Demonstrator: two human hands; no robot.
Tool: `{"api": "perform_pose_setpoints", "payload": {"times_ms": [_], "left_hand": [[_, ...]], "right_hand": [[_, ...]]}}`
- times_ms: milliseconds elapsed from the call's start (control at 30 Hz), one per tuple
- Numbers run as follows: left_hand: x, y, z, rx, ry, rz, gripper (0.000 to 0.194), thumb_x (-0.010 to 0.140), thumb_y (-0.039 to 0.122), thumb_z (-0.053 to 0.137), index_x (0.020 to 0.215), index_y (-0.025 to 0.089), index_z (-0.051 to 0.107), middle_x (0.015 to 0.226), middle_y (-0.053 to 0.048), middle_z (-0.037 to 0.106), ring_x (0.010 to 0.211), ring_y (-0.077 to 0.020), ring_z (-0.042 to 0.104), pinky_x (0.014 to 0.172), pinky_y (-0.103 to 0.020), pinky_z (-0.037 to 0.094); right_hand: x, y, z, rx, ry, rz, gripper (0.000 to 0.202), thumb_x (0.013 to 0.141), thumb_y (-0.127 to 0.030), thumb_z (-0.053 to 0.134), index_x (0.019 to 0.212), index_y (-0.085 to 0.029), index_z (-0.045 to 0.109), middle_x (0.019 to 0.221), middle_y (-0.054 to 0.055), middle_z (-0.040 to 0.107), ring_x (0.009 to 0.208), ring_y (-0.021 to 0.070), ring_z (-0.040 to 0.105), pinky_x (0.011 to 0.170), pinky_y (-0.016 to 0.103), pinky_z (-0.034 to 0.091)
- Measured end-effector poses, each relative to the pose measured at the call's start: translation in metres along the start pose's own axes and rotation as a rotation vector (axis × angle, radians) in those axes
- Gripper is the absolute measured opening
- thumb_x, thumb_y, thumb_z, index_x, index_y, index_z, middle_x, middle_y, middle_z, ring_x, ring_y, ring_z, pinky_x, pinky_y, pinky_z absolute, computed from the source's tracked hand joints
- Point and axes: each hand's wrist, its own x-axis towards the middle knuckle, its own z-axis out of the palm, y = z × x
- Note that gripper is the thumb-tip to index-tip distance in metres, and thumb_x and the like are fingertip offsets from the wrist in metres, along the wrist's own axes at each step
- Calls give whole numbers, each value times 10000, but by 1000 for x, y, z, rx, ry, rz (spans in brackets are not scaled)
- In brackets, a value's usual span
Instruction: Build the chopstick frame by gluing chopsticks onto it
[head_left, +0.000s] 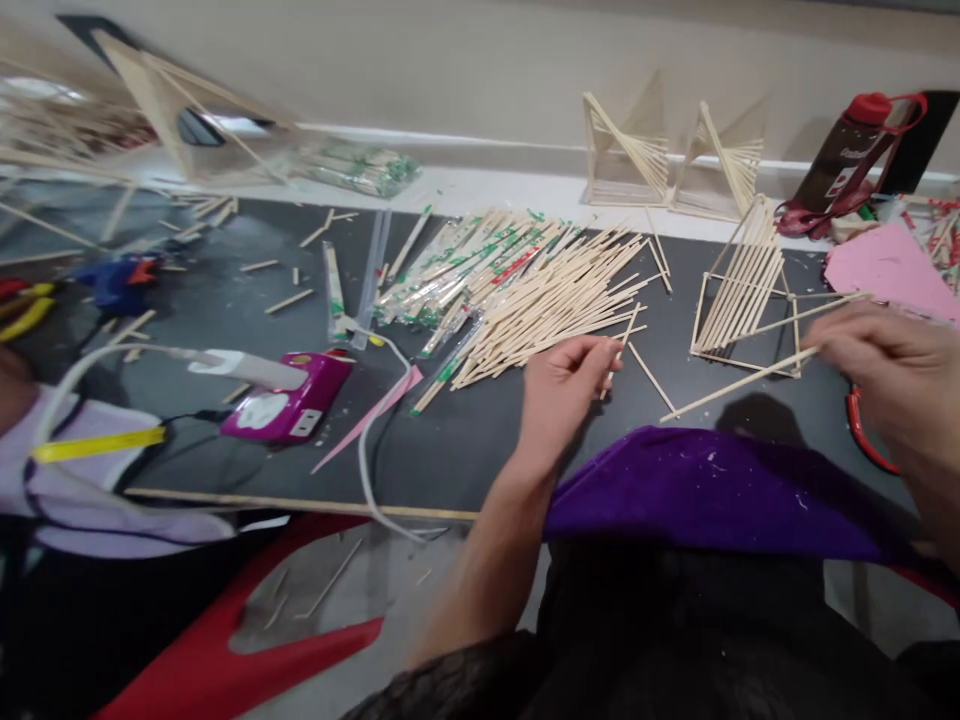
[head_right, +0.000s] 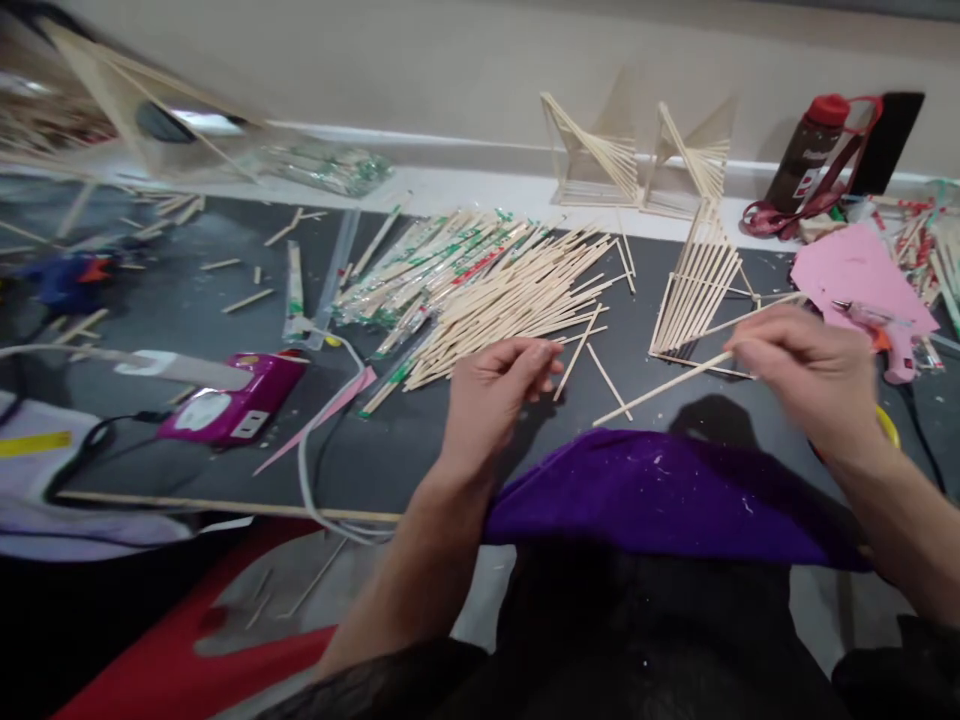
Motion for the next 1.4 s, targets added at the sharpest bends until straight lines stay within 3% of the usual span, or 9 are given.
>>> {"api": "perform_pose_setpoints", "payload": {"times_ms": [233, 433, 567, 667, 800, 933, 1067, 1200, 1400], "left_hand": [[20, -10, -8, 712, -30, 292, 233, 884, 280, 555, 968, 211, 761, 973, -58, 775, 874, -216, 695, 779, -322, 490], [25, -22, 0, 1116, -141, 238, 277, 920, 316, 563, 1125, 199, 708, 1051, -97, 745, 916, -259, 686, 725, -341, 469], [25, -27, 2, 1121, -186, 398, 288, 942, 266, 545, 1186, 229, 693, 1151, -93, 702, 1013, -244, 657, 735, -323, 472], [31, -24, 8, 1167, -390, 611, 278, 974, 234, 492, 1129, 278, 718, 1232, -61, 680, 1072, -235, 614, 705, -309, 456], [40, -21, 14, 1280, -539, 723, 269, 990, 229, 467, 960, 236, 735, 1010, -67, 726, 972, -242, 599, 644, -317, 424], [47, -23, 8, 1320, -498, 776, 251, 981, 201, 467, 892, 197, 702, 905, -91, 717, 922, -247, 610, 667, -327, 440], [44, -17, 1, 1309, -237, 755, 250, 994, 256, 449, 937, 194, 684, 876, -106, 728, 873, -264, 641, 625, -344, 434], [22, -1, 8, 1066, -200, 836, 205, 987, 285, 473, 966, 246, 673, 899, -66, 746, 870, -233, 659, 690, -334, 476], [-10, 14, 30, 843, -292, 899, 159, 979, 259, 506, 959, 231, 661, 841, -27, 741, 801, -184, 660, 699, -290, 485]], "right_hand": [[-5, 14, 49, 48, -112, -67, 146, 867, -203, 669, 726, -228, 695, 757, 6, 700, 733, 147, 644, 692, 308, 512], [-14, 35, 59, 3, -98, -77, 137, 878, -238, 647, 755, -238, 709, 775, 15, 704, 745, 164, 656, 691, 330, 532], [-21, 45, 60, -52, -191, -170, 148, 877, -239, 656, 740, -233, 710, 752, 16, 711, 713, 160, 665, 679, 310, 523], [-25, 47, 66, -106, -268, -317, 144, 877, -224, 665, 740, -214, 708, 746, 28, 715, 701, 161, 658, 680, 308, 509], [-29, 50, 73, -147, -334, -401, 170, 907, -243, 639, 757, -192, 701, 757, 43, 711, 697, 155, 641, 671, 297, 499], [-32, 55, 76, -194, -349, -381, 270, 954, -313, 573, 736, -204, 689, 746, 32, 706, 692, 147, 629, 672, 287, 492], [-35, 58, 79, -365, -411, -330, 300, 968, -357, 552, 768, -189, 700, 764, 52, 702, 701, 165, 629, 663, 303, 484], [-35, 49, 77, -348, -290, -210, 236, 954, -373, 581, 973, -174, 706, 883, 84, 721, 770, 183, 667, 691, 307, 521], [-31, 16, 60, 176, 31, 81, 70, 884, -271, 666, 928, -217, 674, 728, -15, 704, 578, 100, 636, 533, 217, 512]]}}
